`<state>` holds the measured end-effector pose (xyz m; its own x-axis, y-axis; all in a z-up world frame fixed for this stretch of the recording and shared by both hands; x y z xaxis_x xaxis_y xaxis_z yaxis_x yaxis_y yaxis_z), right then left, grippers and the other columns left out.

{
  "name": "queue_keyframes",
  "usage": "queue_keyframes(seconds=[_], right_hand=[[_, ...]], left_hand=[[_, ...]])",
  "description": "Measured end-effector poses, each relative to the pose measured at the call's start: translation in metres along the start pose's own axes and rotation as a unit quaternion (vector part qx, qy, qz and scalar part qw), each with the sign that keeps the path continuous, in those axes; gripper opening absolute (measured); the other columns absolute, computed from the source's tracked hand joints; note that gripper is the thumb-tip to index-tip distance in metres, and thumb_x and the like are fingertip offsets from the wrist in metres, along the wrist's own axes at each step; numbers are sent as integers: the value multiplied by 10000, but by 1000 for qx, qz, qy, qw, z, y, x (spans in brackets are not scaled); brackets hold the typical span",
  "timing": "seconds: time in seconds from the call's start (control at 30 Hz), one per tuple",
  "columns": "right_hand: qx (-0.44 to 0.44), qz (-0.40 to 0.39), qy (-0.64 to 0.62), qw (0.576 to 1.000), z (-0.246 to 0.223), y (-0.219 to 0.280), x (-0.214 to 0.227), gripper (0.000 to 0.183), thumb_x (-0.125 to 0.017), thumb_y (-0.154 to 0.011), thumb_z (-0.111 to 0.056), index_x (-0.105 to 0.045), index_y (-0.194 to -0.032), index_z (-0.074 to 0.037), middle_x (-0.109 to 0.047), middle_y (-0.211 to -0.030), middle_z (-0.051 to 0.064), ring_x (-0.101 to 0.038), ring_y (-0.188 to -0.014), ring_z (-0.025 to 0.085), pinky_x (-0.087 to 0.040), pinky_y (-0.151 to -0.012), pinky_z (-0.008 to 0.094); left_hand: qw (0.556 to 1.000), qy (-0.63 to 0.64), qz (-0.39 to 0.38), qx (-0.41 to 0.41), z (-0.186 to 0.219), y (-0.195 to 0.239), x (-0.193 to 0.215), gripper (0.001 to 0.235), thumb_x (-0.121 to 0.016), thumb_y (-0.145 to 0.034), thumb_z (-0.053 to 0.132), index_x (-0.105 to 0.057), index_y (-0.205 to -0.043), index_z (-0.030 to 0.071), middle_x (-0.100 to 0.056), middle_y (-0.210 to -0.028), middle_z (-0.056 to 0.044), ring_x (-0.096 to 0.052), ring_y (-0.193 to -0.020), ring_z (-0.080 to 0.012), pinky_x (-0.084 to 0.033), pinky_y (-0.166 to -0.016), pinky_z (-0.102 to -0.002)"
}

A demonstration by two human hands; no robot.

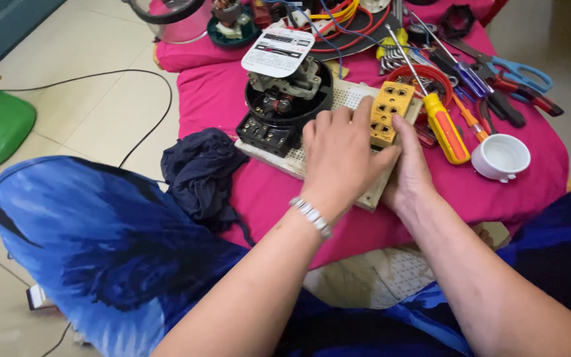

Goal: The person arranges and positions various electrical components, including a circuit breaker, a yellow socket block, and a black meter housing, on a perforated board. They repeatedly pick up, move, and place these items to organize the layout on the board.

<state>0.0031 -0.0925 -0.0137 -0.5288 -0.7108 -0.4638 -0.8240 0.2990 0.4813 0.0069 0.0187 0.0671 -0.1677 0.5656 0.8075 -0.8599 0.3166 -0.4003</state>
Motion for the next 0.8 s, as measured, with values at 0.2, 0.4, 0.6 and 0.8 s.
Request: queue_keyframes(seconds=[0.2, 0.4, 0.6, 0.8], right_hand=[[39, -26, 11, 999, 3, -2, 2, 878, -729, -789, -572, -471, -1481, -97, -648, -1346, 151, -674, -1217, 305, -541, -1056, 526], [63, -20, 23, 998, 2, -3, 7, 888, -735, -817, -562, -426, -1511, -103, -639, -1385, 159, -667, -1247, 306, -520, -1076, 538], [56, -25, 19, 998, 6, -12, 13, 873, -733, -806, -577, -465, -1497, -117, -647, -1384, 132, -668, -1247, 295, -524, -1080, 524], [57, -34, 15, 998, 7, -10, 11, 878, -739, -809, -573, -453, -1507, -124, -634, -1407, 144, -652, -1279, 306, -508, -1098, 536]], left_hand=[[964, 90, 251, -15, -70, 31, 57, 346, -706, -880, 88, -670, -1223, 122, -709, -1070, -117, -670, -1056, -345, -488, -947, -461], [889, 212, 226, 337, -204, 33, 26, 393, -541, -864, 186, -689, -1228, 167, -755, -1067, -101, -686, -1097, -331, -498, -985, -443], [944, 131, 66, 295, -211, 22, 13, 415, -508, -943, 314, -741, -1250, 159, -743, -1170, -155, -658, -1177, -379, -486, -1019, -511], [942, 86, 32, 323, -222, 15, 5, 433, -655, -888, 453, -738, -1262, 250, -768, -1108, -53, -706, -1128, -278, -556, -936, -474]])
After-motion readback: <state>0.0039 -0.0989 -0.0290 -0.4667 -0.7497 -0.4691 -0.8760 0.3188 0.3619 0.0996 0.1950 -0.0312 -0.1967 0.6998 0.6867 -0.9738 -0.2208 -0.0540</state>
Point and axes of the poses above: each hand's wrist, its own y-axis away from the middle knuckle, its own x-axis out of the back of the hand, z = x × y, the point moved 5 cm from there along -y, towards the middle knuckle
